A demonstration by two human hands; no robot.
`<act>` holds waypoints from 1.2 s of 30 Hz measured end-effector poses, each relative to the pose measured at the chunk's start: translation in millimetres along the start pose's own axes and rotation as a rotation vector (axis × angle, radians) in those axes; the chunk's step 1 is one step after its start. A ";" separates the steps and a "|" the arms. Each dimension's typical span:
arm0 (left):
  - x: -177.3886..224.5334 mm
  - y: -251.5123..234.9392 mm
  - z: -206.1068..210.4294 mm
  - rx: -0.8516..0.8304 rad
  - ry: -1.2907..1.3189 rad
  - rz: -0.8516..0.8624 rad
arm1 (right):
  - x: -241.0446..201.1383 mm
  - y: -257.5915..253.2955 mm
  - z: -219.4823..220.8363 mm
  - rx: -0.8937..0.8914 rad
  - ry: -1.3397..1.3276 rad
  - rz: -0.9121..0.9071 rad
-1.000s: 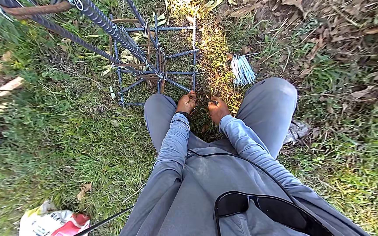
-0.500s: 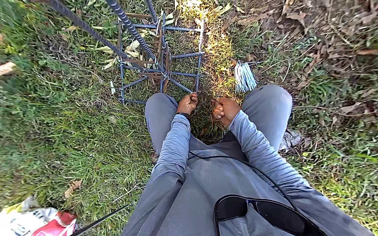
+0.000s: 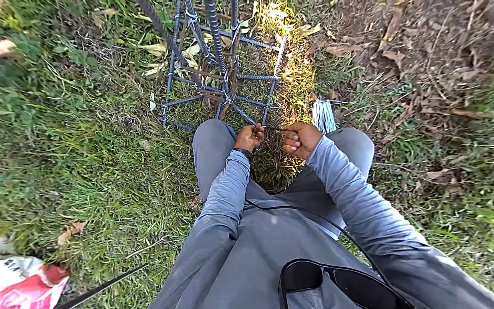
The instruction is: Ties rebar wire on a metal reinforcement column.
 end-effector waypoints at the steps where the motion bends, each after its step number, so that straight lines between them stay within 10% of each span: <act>1: -1.5 0.2 0.0 -0.004 -0.008 -0.003 | -1.3 0.1 1.7 0.004 0.006 0.008; 36: -85.6 -17.3 10.9 -0.098 -0.062 0.355 | -50.1 -23.8 6.6 -0.258 0.306 0.150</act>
Point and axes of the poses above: each hand's wrist, its own y-axis away from the middle knuckle, its own z-axis out of the palm, x = y × z, the point moved 1 cm from there along -y, towards the middle knuckle, and after that the axes turned 13 degrees about -z, right-handed, at the moved point
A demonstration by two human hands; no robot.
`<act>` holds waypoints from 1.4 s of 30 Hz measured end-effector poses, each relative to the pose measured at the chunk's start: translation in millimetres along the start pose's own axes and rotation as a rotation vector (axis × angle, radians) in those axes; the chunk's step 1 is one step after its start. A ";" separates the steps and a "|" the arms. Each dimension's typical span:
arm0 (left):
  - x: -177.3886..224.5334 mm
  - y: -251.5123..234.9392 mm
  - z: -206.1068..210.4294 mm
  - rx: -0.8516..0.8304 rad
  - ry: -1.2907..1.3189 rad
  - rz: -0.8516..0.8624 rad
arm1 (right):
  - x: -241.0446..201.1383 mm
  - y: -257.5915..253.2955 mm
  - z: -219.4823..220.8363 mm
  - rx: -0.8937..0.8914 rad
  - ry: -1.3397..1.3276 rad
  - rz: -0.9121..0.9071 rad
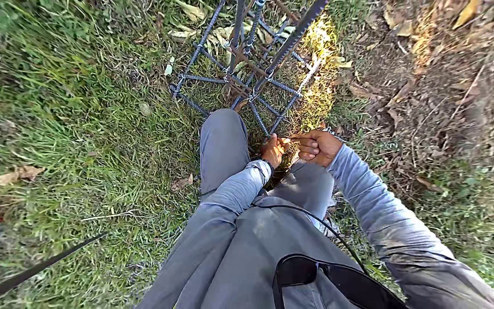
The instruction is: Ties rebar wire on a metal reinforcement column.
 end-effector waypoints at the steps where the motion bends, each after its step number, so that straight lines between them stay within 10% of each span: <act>1: 0.4 2.8 0.2 -0.020 -0.015 -0.002 | -4.2 -0.2 -0.9 -0.007 0.012 0.006; 42: -6.4 -32.3 9.3 -0.102 0.144 -0.106 | -88.8 -80.0 -38.7 -0.358 0.570 0.298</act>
Point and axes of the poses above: each hand's wrist, its own y-axis away from the middle knuckle, its own z-axis out of the palm, x = y × z, the point moved 1 cm from there along -y, towards the middle knuckle, and after that the axes turned 13 degrees about -z, right-handed, at the moved point
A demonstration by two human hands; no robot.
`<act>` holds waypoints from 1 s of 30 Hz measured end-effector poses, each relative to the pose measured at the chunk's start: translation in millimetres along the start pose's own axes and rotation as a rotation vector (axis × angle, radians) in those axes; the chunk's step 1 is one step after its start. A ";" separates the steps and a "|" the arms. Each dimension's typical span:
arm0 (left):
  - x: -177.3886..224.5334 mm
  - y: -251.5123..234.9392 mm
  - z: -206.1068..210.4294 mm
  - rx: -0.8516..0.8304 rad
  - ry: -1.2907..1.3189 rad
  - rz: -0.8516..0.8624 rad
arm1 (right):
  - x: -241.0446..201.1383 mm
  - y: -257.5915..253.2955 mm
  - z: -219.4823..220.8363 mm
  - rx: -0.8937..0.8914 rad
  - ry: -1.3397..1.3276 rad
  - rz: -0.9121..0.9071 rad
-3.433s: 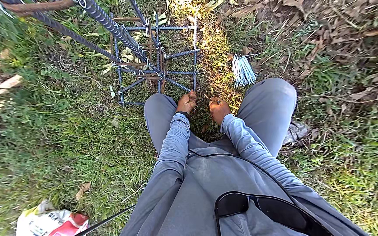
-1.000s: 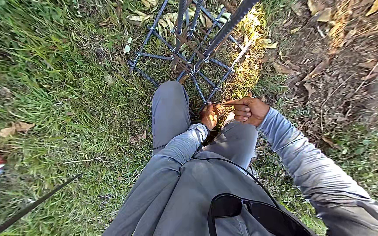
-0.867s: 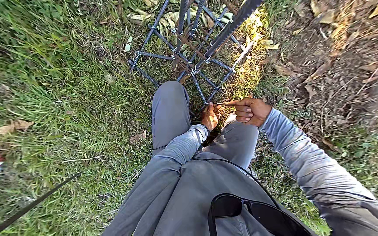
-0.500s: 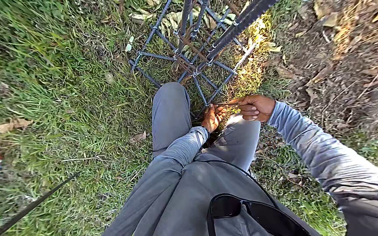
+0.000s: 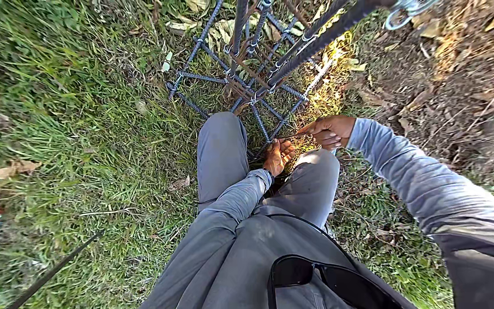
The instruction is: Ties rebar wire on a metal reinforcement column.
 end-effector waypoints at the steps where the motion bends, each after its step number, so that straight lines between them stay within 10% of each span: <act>1: 0.0 0.0 -0.4 0.004 -0.006 -0.002 | -2.8 0.9 -1.6 -0.020 0.011 0.011; 8: -0.4 -1.0 5.2 0.044 0.024 0.008 | -17.3 -13.8 17.2 0.182 0.630 0.094; 30: 1.9 19.8 27.1 -0.059 0.001 0.034 | 9.4 -19.6 24.8 0.200 1.069 -0.048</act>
Point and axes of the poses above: each hand's wrist, its own y-axis away from the middle knuckle, its own z-axis out of the palm, x = y × z, the point moved 1 cm from there along -y, towards the middle knuckle, and after that the axes turned 13 degrees about -z, right-handed, at the moved point
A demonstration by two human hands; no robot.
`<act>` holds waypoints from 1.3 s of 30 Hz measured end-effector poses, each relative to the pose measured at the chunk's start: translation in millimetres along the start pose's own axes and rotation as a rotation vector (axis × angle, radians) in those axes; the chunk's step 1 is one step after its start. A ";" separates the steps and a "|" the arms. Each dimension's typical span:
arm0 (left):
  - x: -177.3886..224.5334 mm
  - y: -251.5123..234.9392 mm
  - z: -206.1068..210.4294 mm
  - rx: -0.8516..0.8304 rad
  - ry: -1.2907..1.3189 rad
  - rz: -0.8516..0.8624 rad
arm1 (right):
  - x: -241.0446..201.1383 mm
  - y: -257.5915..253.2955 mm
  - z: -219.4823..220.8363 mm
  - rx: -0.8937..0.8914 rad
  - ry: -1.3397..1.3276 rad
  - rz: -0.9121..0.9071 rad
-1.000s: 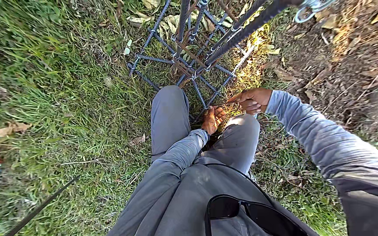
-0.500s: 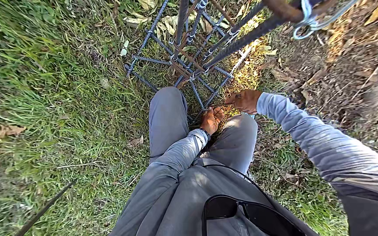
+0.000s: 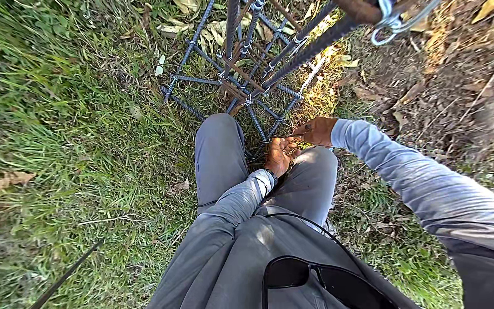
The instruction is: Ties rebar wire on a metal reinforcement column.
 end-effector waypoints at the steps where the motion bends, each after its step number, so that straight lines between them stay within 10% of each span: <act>1: 0.6 1.2 0.6 -0.002 -0.004 0.002 | -1.8 1.8 -1.2 -0.007 -0.014 0.011; 27: 21.0 16.5 6.4 -0.019 0.148 -0.149 | 0.0 25.1 56.4 -0.077 0.298 0.055; 39: 22.9 13.8 -0.1 -0.026 0.257 -0.182 | -68.5 58.8 69.8 -0.270 0.528 0.137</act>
Point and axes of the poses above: each hand's wrist, its own y-axis away from the middle knuckle, its own z-axis out of the palm, x = y × z, the point moved 1 cm from there along -y, towards the middle knuckle, and after that the axes turned 13 degrees about -z, right-handed, at the moved point
